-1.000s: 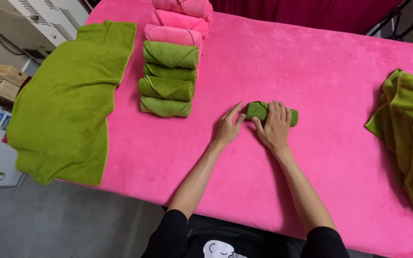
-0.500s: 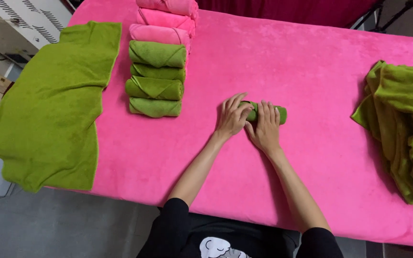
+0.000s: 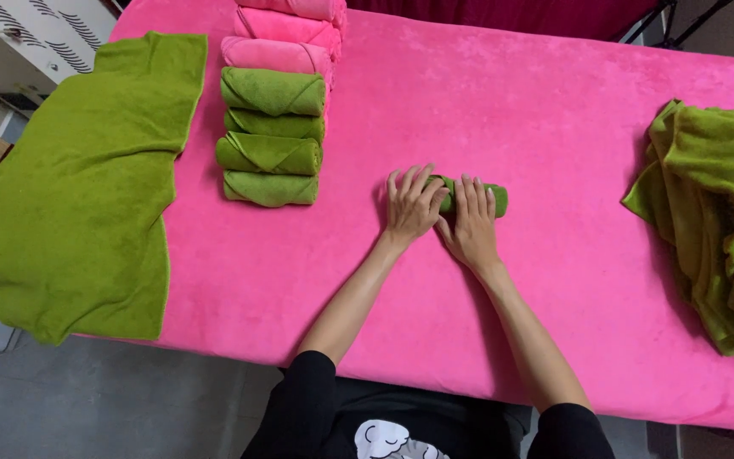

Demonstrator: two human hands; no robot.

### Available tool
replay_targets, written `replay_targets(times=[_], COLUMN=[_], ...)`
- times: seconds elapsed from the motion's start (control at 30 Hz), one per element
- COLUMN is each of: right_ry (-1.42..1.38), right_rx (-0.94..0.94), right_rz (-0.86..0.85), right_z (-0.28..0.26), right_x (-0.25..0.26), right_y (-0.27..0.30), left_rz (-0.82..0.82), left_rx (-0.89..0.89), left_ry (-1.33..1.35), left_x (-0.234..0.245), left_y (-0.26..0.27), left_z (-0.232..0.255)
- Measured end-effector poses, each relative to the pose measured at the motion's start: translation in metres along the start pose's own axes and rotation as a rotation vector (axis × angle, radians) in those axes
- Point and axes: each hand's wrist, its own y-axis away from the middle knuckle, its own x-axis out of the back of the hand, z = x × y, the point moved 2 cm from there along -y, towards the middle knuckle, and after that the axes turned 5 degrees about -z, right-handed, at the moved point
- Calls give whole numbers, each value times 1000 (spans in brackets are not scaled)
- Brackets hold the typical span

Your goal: Folding and smoothing green towels into decorative shapes on a massage table.

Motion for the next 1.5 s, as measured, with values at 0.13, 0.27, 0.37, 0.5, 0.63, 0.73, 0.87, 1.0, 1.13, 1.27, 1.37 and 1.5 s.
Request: replay_targets(times=[0.13,0.27,0.37,0.5,0.63,0.73,0.87,1.0,1.13,1.27,1.37,1.5], right_ry=[-4,4,3,-5,5,0,-43,72,159,227,255,250], right_rx=[2,-10,-7,-3,-10,-8,-32,-32,13,64,77,90], right_rz=[-8,-11,-13,-11,-8,-16,-39,98,220,291,319,333], right_z=[-2,0,2,5,2,2,-1,4,19,38,51,51], right_x=[5,4,0,-4,1,0,7,-5,-24,-39,-53,-52], right_y=[0,4,5,6,5,2,-10,-30,-49,-67,-73,-68], left_rz=[-10,74,85,1,3,-24,39,121,88,40,-48,-237], left_rx=[38,47,-32,-64,-29,-7,191,446,461,378,269,-2], left_ry=[36,121,209,239,265,356,596,854,845,758,685,580], left_x=[-2,-4,1,14,7,13,6,-5,-4,-12,9,19], left_y=[0,1,0,-5,-2,-3,3,10,9,7,-11,-17], left_z=[-9,-15,-12,-4,-13,-12,-30,-49,-47,-52,-48,-41])
